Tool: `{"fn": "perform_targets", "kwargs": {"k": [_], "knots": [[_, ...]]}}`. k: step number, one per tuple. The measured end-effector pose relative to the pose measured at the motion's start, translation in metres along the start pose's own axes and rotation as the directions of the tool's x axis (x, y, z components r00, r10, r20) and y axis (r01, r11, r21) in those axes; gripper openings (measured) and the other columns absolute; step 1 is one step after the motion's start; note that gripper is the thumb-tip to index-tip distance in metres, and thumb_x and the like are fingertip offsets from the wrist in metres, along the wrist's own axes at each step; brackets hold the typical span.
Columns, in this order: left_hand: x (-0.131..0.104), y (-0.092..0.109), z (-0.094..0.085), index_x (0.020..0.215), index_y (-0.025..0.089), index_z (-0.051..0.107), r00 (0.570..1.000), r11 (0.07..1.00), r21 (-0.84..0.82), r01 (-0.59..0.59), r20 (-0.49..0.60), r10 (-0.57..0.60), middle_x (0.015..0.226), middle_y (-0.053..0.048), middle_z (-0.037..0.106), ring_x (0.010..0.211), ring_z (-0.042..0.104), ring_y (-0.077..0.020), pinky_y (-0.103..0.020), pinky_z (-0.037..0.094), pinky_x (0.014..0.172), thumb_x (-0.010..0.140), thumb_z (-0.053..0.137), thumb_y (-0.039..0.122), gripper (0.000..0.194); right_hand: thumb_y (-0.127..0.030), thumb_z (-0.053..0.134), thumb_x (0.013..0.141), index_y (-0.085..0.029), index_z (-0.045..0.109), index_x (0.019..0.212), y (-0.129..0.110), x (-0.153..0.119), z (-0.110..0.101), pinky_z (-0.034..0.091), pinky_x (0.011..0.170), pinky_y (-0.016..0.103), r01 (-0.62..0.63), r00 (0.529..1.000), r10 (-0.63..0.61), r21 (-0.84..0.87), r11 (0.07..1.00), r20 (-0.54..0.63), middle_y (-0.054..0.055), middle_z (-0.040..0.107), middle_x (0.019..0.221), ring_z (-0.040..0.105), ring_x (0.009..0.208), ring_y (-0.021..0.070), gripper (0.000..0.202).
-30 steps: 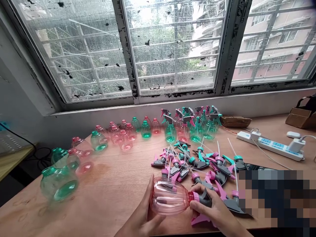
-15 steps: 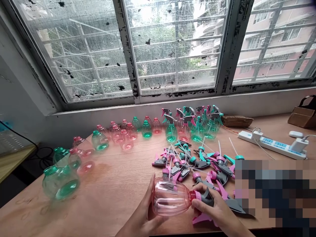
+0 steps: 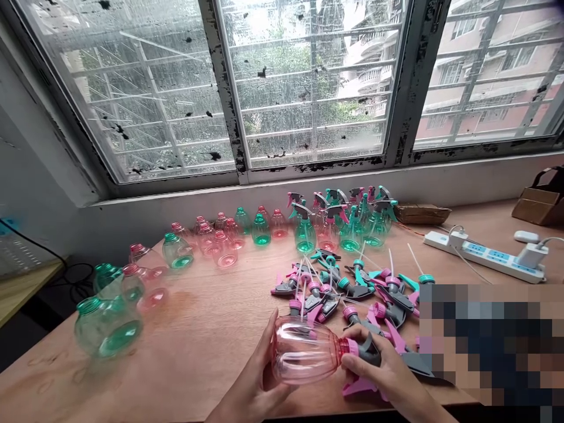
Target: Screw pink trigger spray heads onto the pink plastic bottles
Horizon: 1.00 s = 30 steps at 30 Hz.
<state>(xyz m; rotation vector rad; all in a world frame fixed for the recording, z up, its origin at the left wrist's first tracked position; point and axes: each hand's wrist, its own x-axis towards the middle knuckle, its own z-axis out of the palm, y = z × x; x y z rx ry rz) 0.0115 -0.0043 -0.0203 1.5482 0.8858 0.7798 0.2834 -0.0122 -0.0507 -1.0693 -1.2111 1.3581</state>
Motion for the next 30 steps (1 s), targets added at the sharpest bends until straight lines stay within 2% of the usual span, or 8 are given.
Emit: {"fn": "perform_targets", "kwargs": {"k": [2, 4, 7, 14, 18, 23, 27, 30], "knots": [[-0.0008, -0.002, -0.0027, 0.161, 0.032, 0.005, 1.0, 0.999, 0.048, 0.008, -0.025, -0.007, 0.172, -0.007, 0.021, 0.158, 0.016, -0.033, -0.048, 0.008, 0.13, 0.081, 0.08, 0.047, 0.112, -0.051, 0.083, 0.076, -0.018, 0.064, 0.094, -0.0005, -0.0002, 0.0003, 0.044, 0.061, 0.027, 0.003, 1.0, -0.003, -0.003, 1.0, -0.011, -0.005, 0.065, 0.064, 0.06, 0.058, 0.0154, 0.042], [-0.0014, -0.0037, -0.005, 0.162, 0.029, 0.011, 0.999, 0.998, 0.053, 0.03, -0.037, -0.028, 0.172, -0.008, 0.02, 0.159, 0.009, -0.0331, -0.049, 0.006, 0.13, 0.08, 0.079, 0.05, 0.108, -0.05, 0.084, 0.076, -0.019, 0.065, 0.093, -0.0012, -0.0003, 0.0006, 0.044, 0.06, 0.027, 0.016, 1.0, -0.016, -0.008, 1.0, -0.018, -0.006, 0.064, 0.064, 0.06, 0.058, 0.015, 0.041], [-0.0016, -0.0037, -0.0056, 0.161, 0.026, 0.018, 0.999, 0.999, 0.03, 0.039, -0.019, -0.039, 0.171, -0.009, 0.022, 0.159, 0.011, -0.0329, -0.048, 0.01, 0.13, 0.083, 0.076, 0.052, 0.101, -0.05, 0.083, 0.076, -0.019, 0.065, 0.092, -0.0014, 0.0004, 0.0003, 0.045, 0.06, 0.028, 0.023, 1.0, -0.023, -0.007, 1.0, -0.019, -0.004, 0.067, 0.064, 0.061, 0.058, 0.0162, 0.04], [-0.0001, -0.0003, -0.0009, 0.161, 0.037, 0.004, 1.0, 0.999, 0.031, -0.023, -0.001, 0.023, 0.172, -0.003, 0.019, 0.158, 0.016, -0.0295, -0.047, 0.011, 0.13, 0.093, 0.067, 0.045, 0.093, -0.05, 0.083, 0.078, -0.018, 0.065, 0.092, 0.0003, 0.0016, -0.0013, 0.049, 0.06, 0.028, 0.006, 1.0, -0.006, 0.029, 1.0, -0.006, -0.003, 0.07, 0.063, 0.065, 0.058, 0.0172, 0.039], [0.0004, -0.0033, -0.0027, 0.161, 0.033, 0.003, 1.0, 1.0, 0.026, 0.011, -0.021, -0.011, 0.173, -0.006, 0.015, 0.159, 0.008, -0.0315, -0.047, 0.005, 0.13, 0.081, 0.08, 0.046, 0.112, -0.048, 0.084, 0.077, -0.019, 0.065, 0.092, -0.0009, 0.0007, -0.0001, 0.049, 0.06, 0.027, 0.003, 1.0, -0.002, 0.047, 0.999, -0.008, -0.003, 0.071, 0.064, 0.064, 0.059, 0.0161, 0.038], [0.0006, -0.001, -0.003, 0.162, 0.026, 0.011, 0.999, 0.999, -0.012, 0.037, -0.002, -0.037, 0.171, -0.01, 0.02, 0.159, 0.011, -0.0329, -0.049, 0.006, 0.13, 0.08, 0.078, 0.054, 0.11, -0.048, 0.084, 0.078, -0.018, 0.064, 0.091, -0.002, 0.001, 0.0005, 0.049, 0.06, 0.027, 0.005, 1.0, -0.005, 0.074, 0.997, 0.003, -0.002, 0.071, 0.061, 0.065, 0.056, 0.0165, 0.038], [0.0019, 0.0031, -0.0007, 0.161, 0.033, 0.007, 0.999, 0.999, -0.035, 0.038, 0.026, -0.037, 0.167, -0.008, 0.033, 0.156, 0.025, -0.0316, -0.048, 0.014, 0.129, 0.086, 0.074, 0.048, 0.102, -0.049, 0.083, 0.078, -0.019, 0.063, 0.089, -0.0022, 0.0016, 0.0003, 0.05, 0.058, 0.028, 0.01, 1.0, -0.01, 0.086, 0.996, -0.008, -0.002, 0.071, 0.062, 0.066, 0.056, 0.0176, 0.038], [0.0024, 0.0013, -0.0007, 0.16, 0.039, 0.002, 1.0, 1.0, -0.024, 0.002, 0.031, -0.001, 0.171, -0.003, 0.022, 0.157, 0.021, -0.0295, -0.047, 0.013, 0.129, 0.089, 0.071, 0.047, 0.099, -0.049, 0.083, 0.078, -0.019, 0.063, 0.09, -0.0011, 0.0019, -0.0001, 0.05, 0.058, 0.027, 0.013, 1.0, -0.013, 0.087, 0.996, -0.003, -0.002, 0.071, 0.062, 0.066, 0.056, 0.017, 0.038]]}}
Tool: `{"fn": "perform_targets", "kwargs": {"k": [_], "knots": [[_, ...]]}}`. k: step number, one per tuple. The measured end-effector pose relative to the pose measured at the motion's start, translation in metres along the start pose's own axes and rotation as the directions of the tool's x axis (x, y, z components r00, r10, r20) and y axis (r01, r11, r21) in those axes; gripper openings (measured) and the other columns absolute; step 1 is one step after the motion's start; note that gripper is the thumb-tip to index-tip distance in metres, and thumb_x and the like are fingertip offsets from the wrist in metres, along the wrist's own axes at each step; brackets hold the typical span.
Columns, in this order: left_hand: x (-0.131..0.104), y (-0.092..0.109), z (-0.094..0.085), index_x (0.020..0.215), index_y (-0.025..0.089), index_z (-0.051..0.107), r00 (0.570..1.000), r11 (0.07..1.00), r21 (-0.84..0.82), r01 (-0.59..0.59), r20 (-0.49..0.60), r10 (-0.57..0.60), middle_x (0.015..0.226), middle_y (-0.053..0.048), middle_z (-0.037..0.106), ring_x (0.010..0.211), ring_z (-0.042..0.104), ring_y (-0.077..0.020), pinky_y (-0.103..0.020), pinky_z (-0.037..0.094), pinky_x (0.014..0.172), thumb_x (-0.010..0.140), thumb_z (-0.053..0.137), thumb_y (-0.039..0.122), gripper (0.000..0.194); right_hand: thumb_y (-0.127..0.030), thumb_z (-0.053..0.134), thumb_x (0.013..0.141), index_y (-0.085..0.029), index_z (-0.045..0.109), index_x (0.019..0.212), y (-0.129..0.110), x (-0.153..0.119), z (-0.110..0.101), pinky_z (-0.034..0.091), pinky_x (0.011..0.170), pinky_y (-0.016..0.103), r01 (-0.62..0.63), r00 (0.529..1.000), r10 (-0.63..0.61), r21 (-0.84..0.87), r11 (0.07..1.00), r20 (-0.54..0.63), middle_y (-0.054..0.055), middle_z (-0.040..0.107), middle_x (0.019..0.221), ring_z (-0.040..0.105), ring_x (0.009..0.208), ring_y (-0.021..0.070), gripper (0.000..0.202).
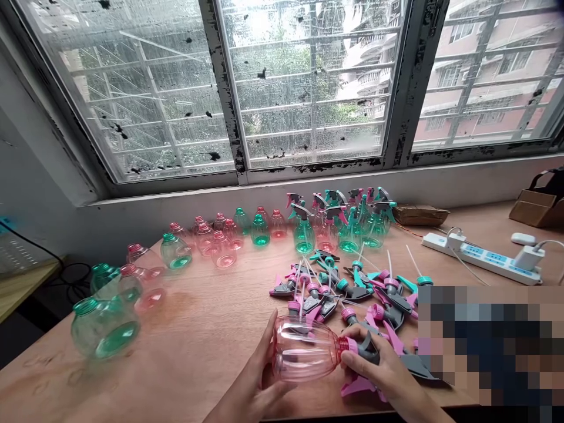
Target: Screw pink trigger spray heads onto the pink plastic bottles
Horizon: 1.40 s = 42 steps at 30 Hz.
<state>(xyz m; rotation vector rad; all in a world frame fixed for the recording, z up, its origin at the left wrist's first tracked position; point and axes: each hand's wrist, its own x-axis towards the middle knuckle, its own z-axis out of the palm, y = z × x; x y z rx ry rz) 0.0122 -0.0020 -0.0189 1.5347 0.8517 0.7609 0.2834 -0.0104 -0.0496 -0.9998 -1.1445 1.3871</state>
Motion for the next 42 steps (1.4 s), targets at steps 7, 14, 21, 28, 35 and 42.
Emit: {"fn": "perform_targets", "kwargs": {"k": [7, 14, 21, 28, 35, 42], "knots": [[0.0, -0.004, -0.001, 0.161, 0.033, 0.003, 1.0, 0.999, -0.04, 0.025, -0.006, -0.026, 0.173, -0.006, 0.015, 0.159, 0.008, -0.0323, -0.048, 0.007, 0.13, 0.079, 0.078, 0.054, 0.113, -0.046, 0.085, 0.076, -0.018, 0.064, 0.093, 0.001, 0.0, -0.001, 0.048, 0.059, 0.027, 0.016, 1.0, -0.016, -0.048, 0.999, 0.002, -0.004, 0.068, 0.063, 0.064, 0.057, 0.0156, 0.038], [0.002, -0.004, 0.0, 0.16, 0.035, 0.0, 0.999, 0.999, -0.049, 0.022, 0.025, -0.021, 0.171, -0.005, 0.023, 0.158, 0.017, -0.0298, -0.046, 0.013, 0.13, 0.086, 0.076, 0.043, 0.107, -0.048, 0.084, 0.078, -0.019, 0.063, 0.091, 0.001, 0.0, 0.0, 0.049, 0.06, 0.027, -0.01, 1.0, 0.01, -0.012, 1.0, 0.008, -0.002, 0.071, 0.062, 0.066, 0.057, 0.0167, 0.038], [0.001, -0.015, -0.003, 0.159, 0.038, -0.007, 1.0, 1.0, -0.023, -0.004, 0.006, 0.004, 0.172, -0.004, 0.018, 0.157, 0.019, -0.0307, -0.049, 0.006, 0.129, 0.086, 0.076, 0.044, 0.11, -0.049, 0.084, 0.077, -0.019, 0.064, 0.092, -0.001, -0.001, 0.001, 0.05, 0.058, 0.027, -0.006, 1.0, 0.006, -0.02, 1.0, 0.0, -0.003, 0.069, 0.061, 0.065, 0.056, 0.0161, 0.039], [0.002, -0.009, -0.001, 0.162, 0.027, 0.005, 0.999, 0.998, -0.026, 0.051, 0.014, -0.051, 0.172, -0.008, 0.016, 0.159, 0.009, -0.0315, -0.045, 0.007, 0.13, 0.081, 0.078, 0.052, 0.113, -0.055, 0.084, 0.073, -0.021, 0.066, 0.086, -0.003, -0.001, 0.002, 0.053, 0.056, 0.028, -0.018, 1.0, 0.016, -0.069, 0.997, -0.022, -0.003, 0.069, 0.059, 0.066, 0.055, 0.0182, 0.041], [0.005, -0.025, -0.004, 0.161, 0.029, -0.006, 0.999, 0.998, -0.059, -0.015, 0.032, 0.017, 0.143, -0.011, 0.057, 0.134, 0.054, -0.0295, -0.045, 0.029, 0.123, 0.088, 0.073, 0.044, 0.109, -0.051, 0.083, 0.076, -0.021, 0.066, 0.089, -0.002, -0.001, 0.0, 0.051, 0.057, 0.026, 0.001, 1.0, 0.0, -0.063, 0.998, 0.013, -0.003, 0.069, 0.063, 0.065, 0.057, 0.017, 0.037], [0.001, -0.006, 0.0, 0.162, 0.028, 0.0, 1.0, 0.997, -0.066, 0.028, 0.017, -0.027, 0.14, -0.01, 0.058, 0.136, 0.048, -0.0316, -0.043, 0.027, 0.123, 0.081, 0.079, 0.049, 0.115, -0.051, 0.082, 0.078, -0.02, 0.065, 0.091, -0.003, -0.001, 0.0, 0.052, 0.057, 0.027, -0.003, 1.0, 0.004, -0.06, 0.998, 0.008, -0.003, 0.07, 0.062, 0.066, 0.058, 0.0178, 0.038]]}}
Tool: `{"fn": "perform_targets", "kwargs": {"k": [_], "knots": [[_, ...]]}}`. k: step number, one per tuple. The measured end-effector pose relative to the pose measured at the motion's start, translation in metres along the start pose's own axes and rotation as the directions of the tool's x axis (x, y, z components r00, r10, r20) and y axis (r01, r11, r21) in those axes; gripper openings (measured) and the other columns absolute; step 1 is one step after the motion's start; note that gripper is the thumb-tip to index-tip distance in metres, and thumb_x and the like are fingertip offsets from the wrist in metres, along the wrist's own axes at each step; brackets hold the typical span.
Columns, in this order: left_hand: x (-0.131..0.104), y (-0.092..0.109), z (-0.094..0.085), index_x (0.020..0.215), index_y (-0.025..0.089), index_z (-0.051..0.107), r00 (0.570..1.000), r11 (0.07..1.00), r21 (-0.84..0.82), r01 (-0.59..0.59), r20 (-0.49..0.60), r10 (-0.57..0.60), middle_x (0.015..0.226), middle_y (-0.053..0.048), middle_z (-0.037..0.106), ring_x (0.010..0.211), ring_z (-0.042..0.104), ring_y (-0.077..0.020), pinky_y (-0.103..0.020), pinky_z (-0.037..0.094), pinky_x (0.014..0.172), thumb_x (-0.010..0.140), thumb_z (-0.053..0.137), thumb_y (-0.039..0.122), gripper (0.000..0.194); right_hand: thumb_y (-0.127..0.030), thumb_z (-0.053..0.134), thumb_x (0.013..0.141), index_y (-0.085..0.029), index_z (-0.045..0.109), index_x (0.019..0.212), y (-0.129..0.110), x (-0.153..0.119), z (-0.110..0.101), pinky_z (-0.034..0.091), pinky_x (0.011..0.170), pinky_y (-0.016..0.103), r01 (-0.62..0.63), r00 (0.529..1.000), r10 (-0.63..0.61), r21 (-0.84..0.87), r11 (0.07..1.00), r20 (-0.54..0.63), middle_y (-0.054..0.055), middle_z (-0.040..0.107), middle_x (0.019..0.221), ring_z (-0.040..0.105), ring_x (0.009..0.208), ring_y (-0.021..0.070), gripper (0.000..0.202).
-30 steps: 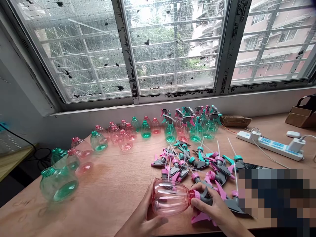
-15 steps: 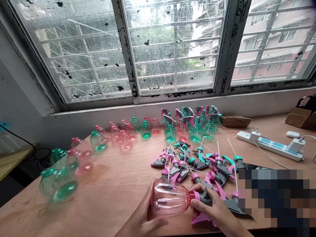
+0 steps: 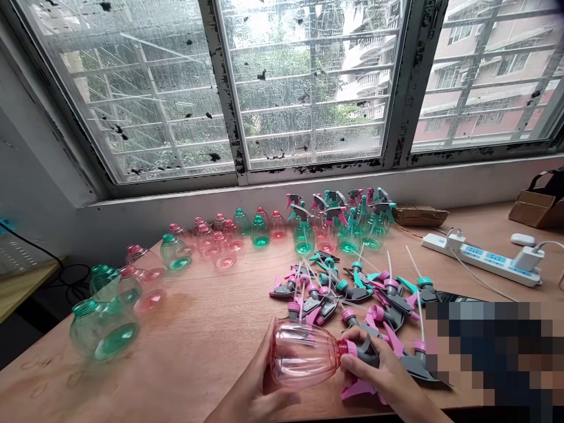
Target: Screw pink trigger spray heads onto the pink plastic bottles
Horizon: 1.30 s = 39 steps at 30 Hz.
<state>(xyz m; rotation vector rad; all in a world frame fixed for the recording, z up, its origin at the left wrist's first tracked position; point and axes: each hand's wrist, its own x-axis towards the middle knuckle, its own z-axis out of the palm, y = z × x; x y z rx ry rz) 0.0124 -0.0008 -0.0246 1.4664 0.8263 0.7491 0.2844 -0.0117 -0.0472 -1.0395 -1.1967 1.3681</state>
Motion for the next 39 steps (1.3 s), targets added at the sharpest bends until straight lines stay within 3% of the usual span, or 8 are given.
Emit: {"fn": "perform_targets", "kwargs": {"k": [4, 8, 14, 23, 27, 30, 34, 39], "knots": [[-0.001, 0.003, -0.001, 0.162, 0.028, 0.004, 0.999, 1.0, 0.009, -0.001, 0.037, 0.001, 0.138, -0.011, 0.058, 0.133, 0.049, -0.0334, -0.047, 0.029, 0.121, 0.08, 0.079, 0.052, 0.114, -0.054, 0.082, 0.077, -0.021, 0.065, 0.088, -0.002, 0.0, 0.001, 0.054, 0.058, 0.028, -0.005, 1.0, 0.005, -0.011, 1.0, 0.009, -0.003, 0.07, 0.061, 0.068, 0.057, 0.0192, 0.039], [0.0, -0.007, -0.004, 0.162, 0.031, -0.001, 1.0, 0.999, 0.048, 0.001, 0.019, -0.002, 0.154, -0.01, 0.044, 0.148, 0.033, -0.0321, -0.045, 0.019, 0.126, 0.084, 0.077, 0.045, 0.111, -0.054, 0.082, 0.077, -0.021, 0.064, 0.089, -0.001, 0.001, 0.0, 0.055, 0.058, 0.027, 0.009, 1.0, -0.009, -0.007, 1.0, 0.01, -0.003, 0.07, 0.061, 0.068, 0.057, 0.0187, 0.039], [0.003, -0.023, -0.007, 0.161, 0.03, -0.007, 0.998, 0.997, 0.045, -0.057, 0.012, 0.056, 0.137, -0.01, 0.058, 0.124, 0.057, -0.0268, -0.044, 0.032, 0.118, 0.09, 0.071, 0.043, 0.107, -0.054, 0.083, 0.076, -0.021, 0.066, 0.09, 0.001, 0.001, -0.001, 0.055, 0.058, 0.029, 0.016, 1.0, -0.016, -0.034, 0.999, 0.005, -0.002, 0.069, 0.064, 0.068, 0.057, 0.0197, 0.04], [0.001, -0.013, -0.008, 0.162, 0.026, 0.002, 0.999, 1.0, -0.015, 0.016, 0.035, -0.015, 0.139, -0.012, 0.058, 0.135, 0.048, -0.0335, -0.044, 0.031, 0.119, 0.08, 0.079, 0.05, 0.115, -0.052, 0.08, 0.079, -0.021, 0.064, 0.092, -0.001, 0.001, -0.001, 0.054, 0.057, 0.029, 0.023, 0.999, -0.022, -0.021, 1.0, 0.036, -0.002, 0.071, 0.063, 0.07, 0.057, 0.02, 0.037], [0.003, -0.023, -0.009, 0.161, 0.035, 0.001, 0.999, 0.999, 0.007, -0.037, 0.031, 0.037, 0.159, -0.009, 0.041, 0.146, 0.038, -0.0329, -0.046, 0.021, 0.125, 0.084, 0.078, 0.042, 0.11, -0.05, 0.081, 0.08, -0.021, 0.063, 0.094, -0.001, 0.001, -0.001, 0.054, 0.057, 0.028, 0.0, 0.999, 0.0, -0.005, 1.0, 0.039, -0.001, 0.073, 0.06, 0.07, 0.057, 0.0196, 0.037], [0.003, -0.026, -0.009, 0.159, 0.038, -0.008, 0.998, 0.998, 0.022, -0.065, -0.001, 0.065, 0.16, -0.01, 0.038, 0.136, 0.05, -0.0296, -0.046, 0.029, 0.121, 0.088, 0.074, 0.042, 0.109, -0.049, 0.081, 0.08, -0.02, 0.063, 0.094, 0.0, 0.001, -0.001, 0.053, 0.058, 0.027, 0.009, 0.999, -0.008, -0.009, 1.0, 0.04, -0.001, 0.073, 0.062, 0.069, 0.056, 0.0181, 0.037], [0.0, -0.013, -0.005, 0.158, 0.035, -0.014, 1.0, 0.998, 0.053, -0.029, 0.0, 0.029, 0.151, -0.011, 0.05, 0.127, 0.056, -0.0281, -0.043, 0.031, 0.119, 0.083, 0.078, 0.048, 0.119, -0.051, 0.08, 0.08, -0.021, 0.064, 0.092, 0.001, 0.001, -0.001, 0.054, 0.057, 0.028, 0.031, 0.999, -0.029, -0.04, 0.999, 0.037, -0.002, 0.071, 0.062, 0.068, 0.057, 0.0189, 0.036], [-0.004, 0.01, -0.002, 0.161, 0.025, -0.002, 0.998, 0.998, 0.043, 0.052, -0.046, -0.05, 0.164, -0.012, 0.034, 0.143, 0.04, -0.0328, -0.04, 0.023, 0.125, 0.078, 0.075, 0.062, 0.119, -0.053, 0.08, 0.079, -0.022, 0.064, 0.088, 0.0, 0.001, -0.001, 0.053, 0.057, 0.027, 0.034, 0.999, -0.033, -0.063, 0.997, 0.023, -0.003, 0.07, 0.061, 0.067, 0.057, 0.0191, 0.036]]}}
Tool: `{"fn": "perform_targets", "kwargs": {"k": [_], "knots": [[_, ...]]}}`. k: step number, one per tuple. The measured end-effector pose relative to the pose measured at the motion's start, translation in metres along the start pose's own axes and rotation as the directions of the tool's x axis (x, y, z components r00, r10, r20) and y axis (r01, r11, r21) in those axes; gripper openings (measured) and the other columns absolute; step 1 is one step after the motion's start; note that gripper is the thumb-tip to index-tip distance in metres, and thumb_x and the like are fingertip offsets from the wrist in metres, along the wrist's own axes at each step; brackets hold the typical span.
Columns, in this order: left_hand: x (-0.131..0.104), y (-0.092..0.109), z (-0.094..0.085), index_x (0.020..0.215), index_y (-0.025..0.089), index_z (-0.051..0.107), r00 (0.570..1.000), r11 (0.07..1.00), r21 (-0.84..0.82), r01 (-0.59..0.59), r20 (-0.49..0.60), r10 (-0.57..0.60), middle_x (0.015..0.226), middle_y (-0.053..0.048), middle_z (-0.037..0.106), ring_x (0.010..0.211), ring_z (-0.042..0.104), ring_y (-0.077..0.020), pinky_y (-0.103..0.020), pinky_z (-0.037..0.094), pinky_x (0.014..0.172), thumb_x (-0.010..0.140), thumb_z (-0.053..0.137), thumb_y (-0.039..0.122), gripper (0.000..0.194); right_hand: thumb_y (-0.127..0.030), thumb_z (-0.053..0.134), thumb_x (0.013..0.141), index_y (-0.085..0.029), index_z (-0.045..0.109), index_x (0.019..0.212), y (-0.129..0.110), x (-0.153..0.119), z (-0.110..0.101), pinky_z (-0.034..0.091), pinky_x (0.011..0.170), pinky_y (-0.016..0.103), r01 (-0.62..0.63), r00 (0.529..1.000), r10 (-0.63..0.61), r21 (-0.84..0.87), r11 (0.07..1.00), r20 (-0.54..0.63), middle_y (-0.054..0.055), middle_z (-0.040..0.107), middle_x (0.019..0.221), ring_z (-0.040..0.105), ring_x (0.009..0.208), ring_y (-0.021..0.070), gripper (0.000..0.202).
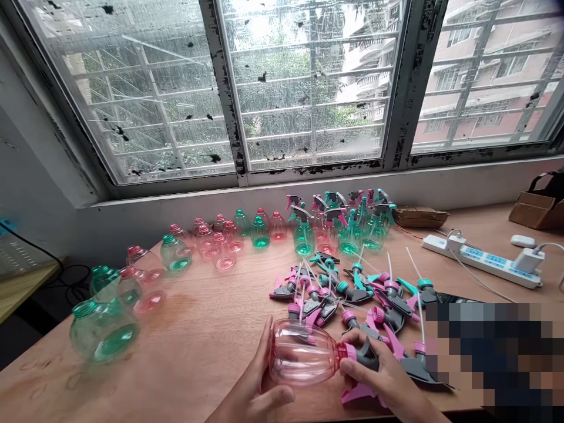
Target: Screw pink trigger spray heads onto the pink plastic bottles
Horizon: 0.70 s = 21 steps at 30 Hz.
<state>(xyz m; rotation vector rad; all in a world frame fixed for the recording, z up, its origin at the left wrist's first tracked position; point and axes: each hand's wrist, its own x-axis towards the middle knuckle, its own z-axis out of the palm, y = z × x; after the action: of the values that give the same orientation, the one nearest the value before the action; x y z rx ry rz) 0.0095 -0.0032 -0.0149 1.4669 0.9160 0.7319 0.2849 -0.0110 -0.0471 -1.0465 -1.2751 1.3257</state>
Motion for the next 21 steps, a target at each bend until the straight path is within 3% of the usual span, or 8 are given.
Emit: {"fn": "perform_targets", "kwargs": {"k": [3, 7, 11, 17, 21], "knots": [[0.0, 0.001, 0.0, 0.162, 0.021, 0.002, 0.999, 1.0, 0.01, 0.014, 0.036, -0.014, 0.152, -0.015, 0.052, 0.145, 0.039, -0.0343, -0.044, 0.022, 0.126, 0.079, 0.075, 0.061, 0.117, -0.052, 0.08, 0.079, -0.022, 0.064, 0.089, -0.001, 0.0, 0.0, 0.053, 0.057, 0.026, -0.006, 1.0, 0.006, 0.008, 1.0, 0.003, -0.003, 0.07, 0.062, 0.068, 0.057, 0.0186, 0.036], [0.003, -0.013, -0.001, 0.162, 0.031, 0.002, 0.999, 0.998, 0.044, -0.033, 0.024, 0.032, 0.16, -0.009, 0.041, 0.153, 0.026, -0.0308, -0.042, 0.015, 0.128, 0.084, 0.076, 0.048, 0.109, -0.052, 0.08, 0.081, -0.021, 0.063, 0.092, -0.004, 0.0, 0.0, 0.054, 0.058, 0.027, -0.028, 1.0, 0.028, 0.03, 0.999, 0.01, -0.002, 0.072, 0.062, 0.069, 0.058, 0.0189, 0.037], [0.006, -0.025, -0.004, 0.16, 0.03, -0.012, 0.993, 0.995, 0.024, -0.099, 0.062, 0.098, 0.143, -0.011, 0.056, 0.135, 0.051, -0.029, -0.044, 0.025, 0.123, 0.089, 0.071, 0.048, 0.111, -0.053, 0.08, 0.079, -0.021, 0.064, 0.091, -0.005, 0.0, 0.001, 0.054, 0.057, 0.028, -0.019, 1.0, 0.018, 0.029, 0.999, 0.014, -0.002, 0.072, 0.063, 0.07, 0.057, 0.0197, 0.038], [-0.001, -0.005, 0.0, 0.161, 0.027, -0.007, 1.0, 1.0, 0.011, -0.005, -0.001, 0.005, 0.136, -0.011, 0.058, 0.133, 0.049, -0.0317, -0.04, 0.031, 0.119, 0.081, 0.077, 0.055, 0.119, -0.051, 0.083, 0.077, -0.021, 0.063, 0.091, 0.001, 0.0, 0.0, 0.053, 0.059, 0.028, -0.038, 0.999, 0.037, 0.033, 0.999, 0.011, -0.003, 0.071, 0.061, 0.069, 0.057, 0.0193, 0.038], [0.0, -0.003, 0.0, 0.162, 0.023, 0.005, 0.999, 1.0, 0.015, 0.012, 0.031, -0.012, 0.135, -0.013, 0.059, 0.132, 0.049, -0.0346, -0.043, 0.034, 0.118, 0.079, 0.076, 0.06, 0.116, -0.047, 0.083, 0.079, -0.019, 0.062, 0.095, 0.005, 0.001, -0.001, 0.052, 0.06, 0.026, -0.036, 0.999, 0.033, 0.061, 0.997, 0.043, -0.002, 0.073, 0.062, 0.069, 0.057, 0.0175, 0.038]]}}
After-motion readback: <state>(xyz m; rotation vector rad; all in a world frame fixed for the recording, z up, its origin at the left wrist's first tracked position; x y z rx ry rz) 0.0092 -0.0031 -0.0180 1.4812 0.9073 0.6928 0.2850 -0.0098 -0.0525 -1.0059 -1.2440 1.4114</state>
